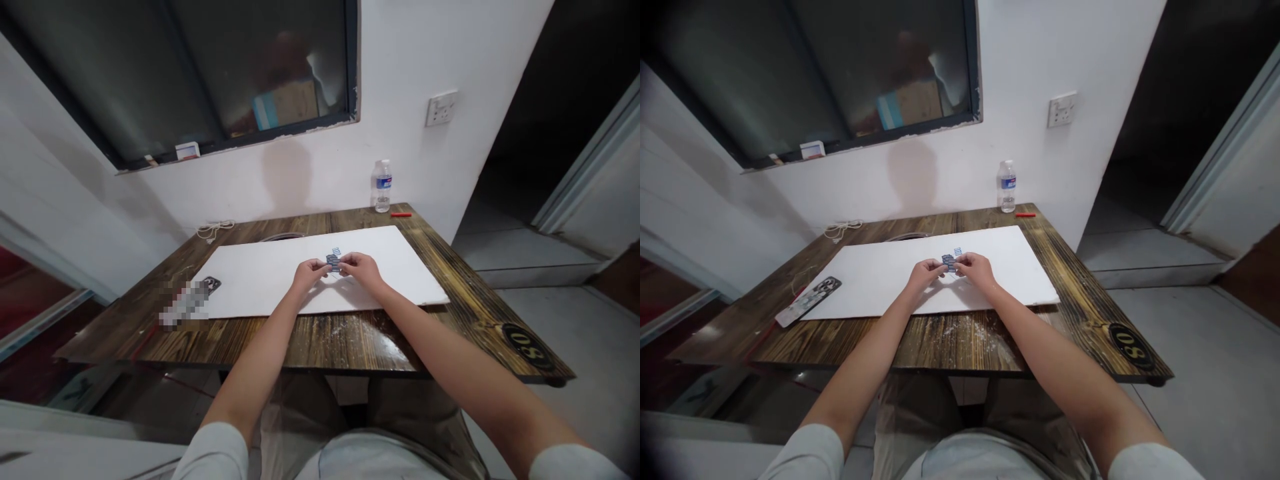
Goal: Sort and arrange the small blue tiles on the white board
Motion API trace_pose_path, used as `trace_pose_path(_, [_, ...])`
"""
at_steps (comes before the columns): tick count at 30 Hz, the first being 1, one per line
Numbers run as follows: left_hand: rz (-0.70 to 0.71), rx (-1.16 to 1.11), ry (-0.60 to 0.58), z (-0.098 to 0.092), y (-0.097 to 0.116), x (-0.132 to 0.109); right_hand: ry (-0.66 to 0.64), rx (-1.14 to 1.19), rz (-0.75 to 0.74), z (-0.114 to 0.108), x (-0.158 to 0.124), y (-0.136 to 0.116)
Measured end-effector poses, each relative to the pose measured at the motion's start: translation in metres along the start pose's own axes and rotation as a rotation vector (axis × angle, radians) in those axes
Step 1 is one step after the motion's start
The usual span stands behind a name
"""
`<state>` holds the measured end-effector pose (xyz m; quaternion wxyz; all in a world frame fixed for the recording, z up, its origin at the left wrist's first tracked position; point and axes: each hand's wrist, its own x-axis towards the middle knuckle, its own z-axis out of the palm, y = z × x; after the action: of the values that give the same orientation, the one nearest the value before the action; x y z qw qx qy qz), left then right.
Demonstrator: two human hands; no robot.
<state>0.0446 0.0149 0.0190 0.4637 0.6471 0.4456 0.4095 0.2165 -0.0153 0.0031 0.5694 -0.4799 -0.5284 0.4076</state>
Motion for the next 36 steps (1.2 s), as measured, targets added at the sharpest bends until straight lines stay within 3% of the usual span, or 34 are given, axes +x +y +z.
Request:
trace_pose_path(9, [0.073,-0.004,-0.116,-0.001,-0.003,0.002,0.045,0.002,-0.009,-0.002,-0.004,-0.004])
trace_pose_path(12, [0.074,-0.014,-0.094,0.000,-0.004,0.003,0.044,-0.059,-0.013,-0.003,-0.005,-0.004])
trace_pose_path(15, [0.043,-0.037,0.009,0.001,-0.003,0.003,0.033,-0.321,-0.097,-0.005,-0.007,-0.004])
trace_pose_path(19, [-0.021,-0.065,0.169,0.000,-0.002,0.004,-0.089,-0.829,-0.271,-0.005,-0.012,-0.004])
trace_pose_path(24, [-0.031,-0.091,0.223,-0.001,-0.001,0.005,-0.215,-1.096,-0.341,-0.003,-0.017,-0.010])
trace_pose_path(30, [-0.008,-0.079,0.202,0.001,0.001,0.001,-0.268,-1.200,-0.357,-0.004,-0.016,-0.015])
trace_pose_path(36, [-0.013,-0.066,0.201,0.000,0.000,0.003,-0.213,-1.122,-0.348,-0.005,-0.016,-0.012])
